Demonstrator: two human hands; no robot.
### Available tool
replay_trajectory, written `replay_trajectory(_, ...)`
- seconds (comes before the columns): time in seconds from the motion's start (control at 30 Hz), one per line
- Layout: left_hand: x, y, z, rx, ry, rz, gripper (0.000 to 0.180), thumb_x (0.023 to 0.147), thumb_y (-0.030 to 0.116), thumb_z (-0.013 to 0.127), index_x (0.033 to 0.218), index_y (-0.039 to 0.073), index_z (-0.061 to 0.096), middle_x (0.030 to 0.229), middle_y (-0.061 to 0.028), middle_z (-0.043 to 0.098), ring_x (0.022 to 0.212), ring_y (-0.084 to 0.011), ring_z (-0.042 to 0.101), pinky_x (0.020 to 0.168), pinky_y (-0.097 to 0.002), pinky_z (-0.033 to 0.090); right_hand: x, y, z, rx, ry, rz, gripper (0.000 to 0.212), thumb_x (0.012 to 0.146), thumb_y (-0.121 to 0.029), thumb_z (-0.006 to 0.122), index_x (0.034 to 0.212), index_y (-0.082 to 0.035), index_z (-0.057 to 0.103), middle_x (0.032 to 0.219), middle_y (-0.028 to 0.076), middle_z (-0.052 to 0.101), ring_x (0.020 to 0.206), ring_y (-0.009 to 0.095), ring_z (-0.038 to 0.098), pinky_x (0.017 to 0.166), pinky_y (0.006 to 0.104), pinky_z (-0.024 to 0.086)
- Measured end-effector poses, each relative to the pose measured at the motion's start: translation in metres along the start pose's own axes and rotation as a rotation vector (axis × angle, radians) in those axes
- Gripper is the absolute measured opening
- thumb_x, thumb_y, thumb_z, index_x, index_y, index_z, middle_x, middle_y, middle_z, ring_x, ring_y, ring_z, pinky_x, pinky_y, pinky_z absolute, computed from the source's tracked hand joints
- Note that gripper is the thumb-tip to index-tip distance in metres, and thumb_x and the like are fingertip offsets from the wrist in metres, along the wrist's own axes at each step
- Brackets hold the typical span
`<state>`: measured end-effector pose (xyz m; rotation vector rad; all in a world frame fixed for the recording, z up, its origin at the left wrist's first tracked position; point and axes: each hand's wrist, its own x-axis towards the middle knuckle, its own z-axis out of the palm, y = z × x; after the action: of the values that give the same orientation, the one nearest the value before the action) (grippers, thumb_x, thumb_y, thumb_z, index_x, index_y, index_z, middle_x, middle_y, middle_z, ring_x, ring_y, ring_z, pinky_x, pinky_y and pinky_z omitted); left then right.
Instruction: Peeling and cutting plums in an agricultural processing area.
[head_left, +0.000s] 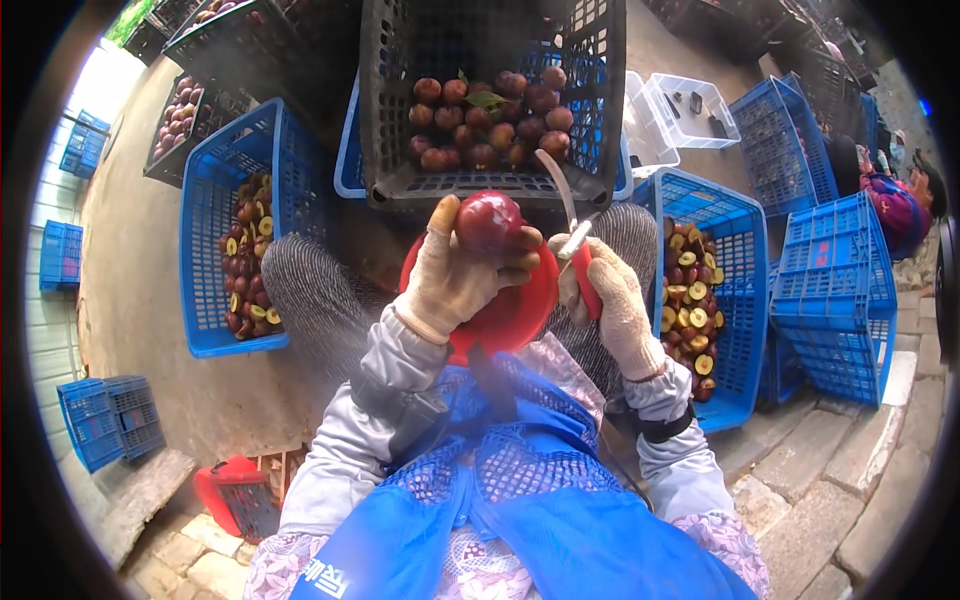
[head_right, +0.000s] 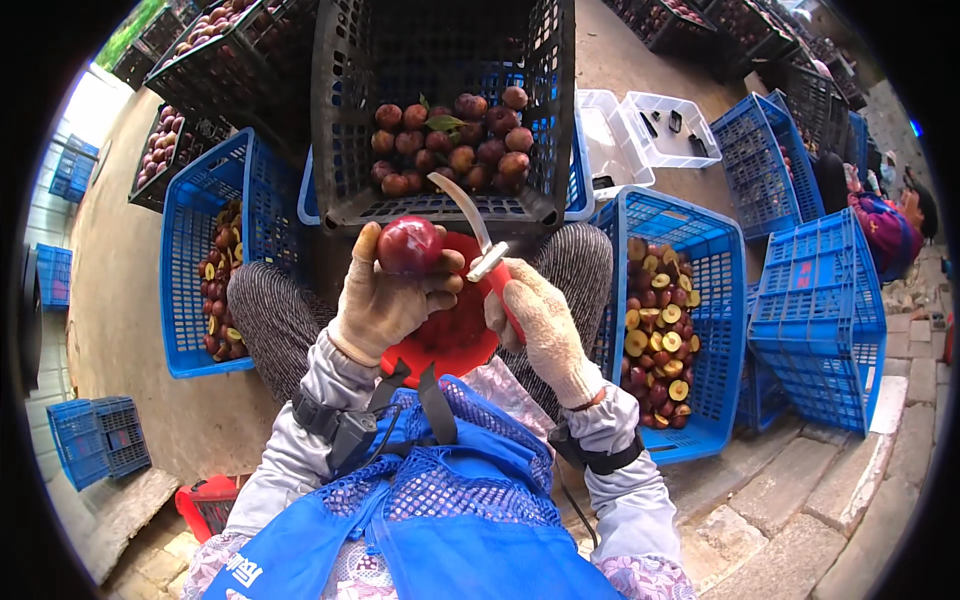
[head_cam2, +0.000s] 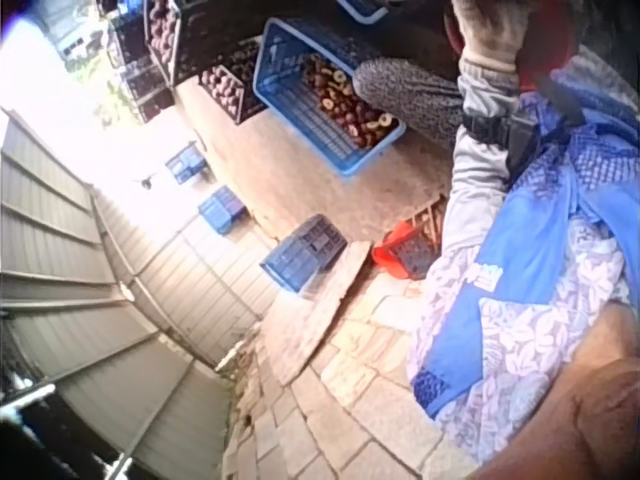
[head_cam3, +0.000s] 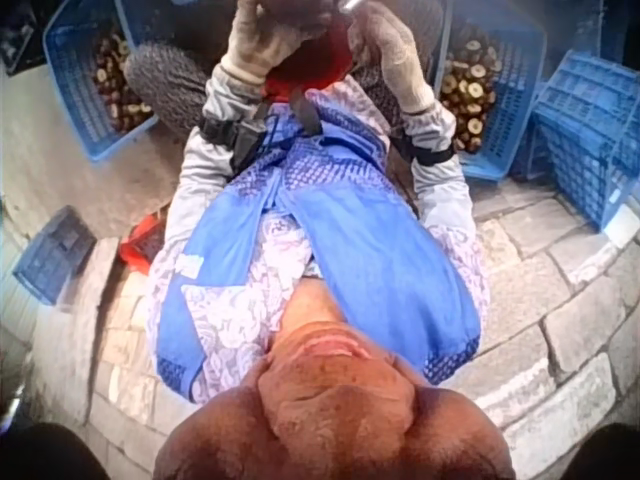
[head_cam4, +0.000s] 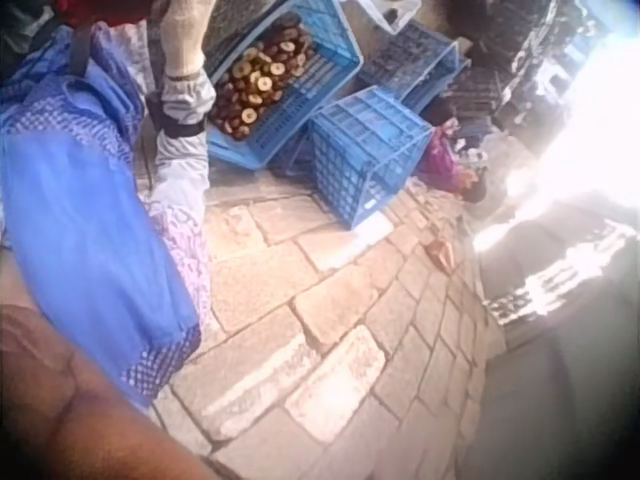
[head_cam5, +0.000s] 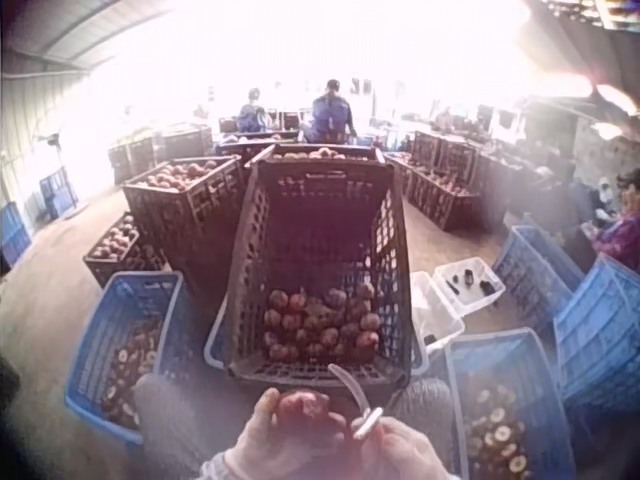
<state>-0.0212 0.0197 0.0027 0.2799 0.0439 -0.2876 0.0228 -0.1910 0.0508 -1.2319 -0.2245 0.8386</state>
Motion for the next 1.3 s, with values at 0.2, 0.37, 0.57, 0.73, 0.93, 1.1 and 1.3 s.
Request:
replay_trajectory(0.2,-0.001,-0.004,-0.001,0.009,0.071,-0.029,0.079,0.083,0.068,0.034,0.120,0.000,0.049,0.111,-0.0214,0.057,0.104,-0.0330,0.056,0.091,-0.0439,0.043,-0.005,-0.002,0.031,-0.204,0.175,-0.068,0.022,0.089,-0.014,0.052,0.107,-0.002,0.046,0.077,0.003,0.056,0.058,0.007,0.050,0.053,0.0212,0.043)
replay_trajectory(0.37,0.000,-0.011,-0.002,-0.159,-0.004,0.011,0.073,0.086,0.061,0.042,0.122,-0.003,0.045,0.112,-0.0253,0.055,0.109,-0.0388,0.052,0.094,-0.0485,0.040,-0.004,0.014,0.042,-0.413,0.187,-0.130,0.023,0.092,-0.015,0.049,0.110,-0.001,0.048,0.066,0.005,0.055,0.056,0.012,0.052,0.053,0.0274,0.043)
replay_trajectory(0.57,0.001,-0.014,-0.011,-0.135,0.065,0.026,0.071,0.085,0.059,0.045,0.120,-0.004,0.046,0.113,-0.0261,0.054,0.108,-0.0392,0.052,0.095,-0.0484,0.040,-0.002,0.029,0.043,-0.503,0.186,-0.173,0.020,0.093,-0.018,0.048,0.107,-0.004,0.050,0.063,0.009,0.056,0.055,0.019,0.058,0.051,0.0312,0.044)
replay_trajectory(0.73,0.001,-0.015,-0.009,-0.129,0.084,0.031,0.071,0.086,0.058,0.045,0.121,-0.004,0.046,0.112,-0.0266,0.055,0.109,-0.0395,0.052,0.095,-0.0488,0.040,-0.002,0.029,0.042,-0.473,0.197,-0.128,0.020,0.093,-0.019,0.048,0.106,-0.004,0.051,0.064,0.010,0.057,0.055,0.019,0.058,0.051,0.0316,0.044)
replay_trajectory(0.93,0.002,-0.015,-0.014,-0.153,0.084,0.025,0.071,0.086,0.059,0.044,0.120,-0.004,0.047,0.110,-0.0265,0.055,0.107,-0.0392,0.053,0.094,-0.0484,0.041,-0.001,0.026,0.039,-0.437,0.164,-0.069,0.019,0.093,-0.018,0.048,0.104,-0.003,0.052,0.063,0.008,0.056,0.054,0.015,0.056,0.051,0.0294,0.043)
replay_trajectory(1.1,0.004,-0.016,-0.015,-0.125,0.079,0.037,0.070,0.086,0.059,0.043,0.119,-0.002,0.048,0.107,-0.0259,0.057,0.104,-0.0373,0.055,0.093,-0.0468,0.042,-0.001,0.020,0.045,-0.335,0.185,-0.003,0.018,0.094,-0.018,0.047,0.104,-0.003,0.053,0.062,0.004,0.053,0.054,0.010,0.050,0.052,0.0260,0.041)
replay_trajectory(1.3,0.007,-0.017,-0.006,-0.017,0.072,0.078,0.071,0.086,0.061,0.039,0.118,-0.001,0.049,0.105,-0.0242,0.058,0.102,-0.0356,0.056,0.091,-0.0456,0.043,-0.004,0.007,0.048,-0.193,0.220,0.110,0.018,0.094,-0.017,0.047,0.104,-0.002,0.053,0.062,0.001,0.050,0.055,0.007,0.046,0.051,0.0240,0.038)
